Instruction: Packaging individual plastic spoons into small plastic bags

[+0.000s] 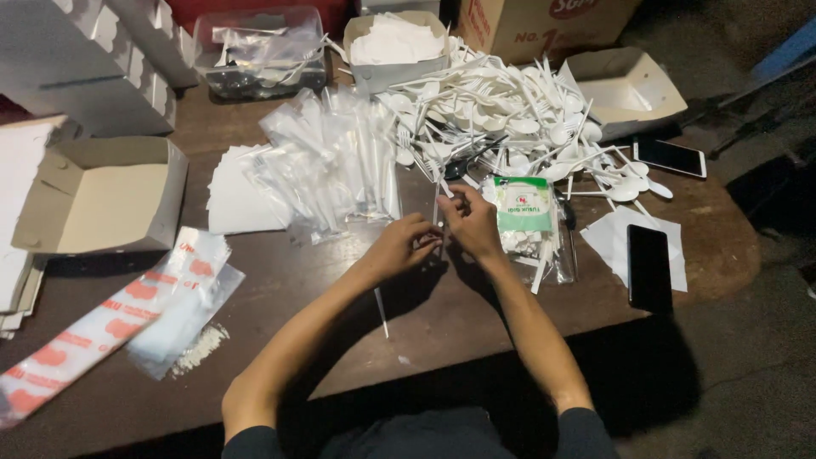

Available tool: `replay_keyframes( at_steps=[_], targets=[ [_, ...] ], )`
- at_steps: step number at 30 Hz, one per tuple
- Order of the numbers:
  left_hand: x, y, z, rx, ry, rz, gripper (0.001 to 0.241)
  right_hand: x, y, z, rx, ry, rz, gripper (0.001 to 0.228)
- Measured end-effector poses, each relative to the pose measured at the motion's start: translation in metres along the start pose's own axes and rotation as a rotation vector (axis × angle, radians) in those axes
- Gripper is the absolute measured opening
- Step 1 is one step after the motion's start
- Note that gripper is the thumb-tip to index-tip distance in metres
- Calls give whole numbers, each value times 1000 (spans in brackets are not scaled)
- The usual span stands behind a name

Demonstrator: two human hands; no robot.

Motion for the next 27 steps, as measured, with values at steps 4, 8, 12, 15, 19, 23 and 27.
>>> replay_keyframes(
  at_steps=[4,8,12,15,19,23,27],
  targets=[
    [-34,-4,25,121,-55,37,23,-15,3,24,-7,-45,-16,37],
    [-56,23,19,164,-39,67,31,-34,-9,34,-41,-105,-78,37],
    [-81,64,-15,125,137,75,25,-45,6,54,-39,-198,-75,38],
    [-116,42,-33,153,345,-152,25,-77,-13,59,-122,-261,-74,28],
    [-128,20,-58,346,393,-363,24,-104,-6,83,-120,-271,-94,26],
    [-130,-6,-51,467,230,-506,37,-126,-8,89,-187,-162,23,21],
    [-123,-8,-43,547,129,-484,27,-140,-22,80,-307,-207,97,21]
  ],
)
Point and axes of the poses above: each hand's wrist, its own x-axis towards the middle knuckle, its own z-axis out of the palm, y = z × x, the point moved 3 cm from there along x, towards the middle knuckle, and after that the axes turned 13 degrees about z, right-handed, at the moved point
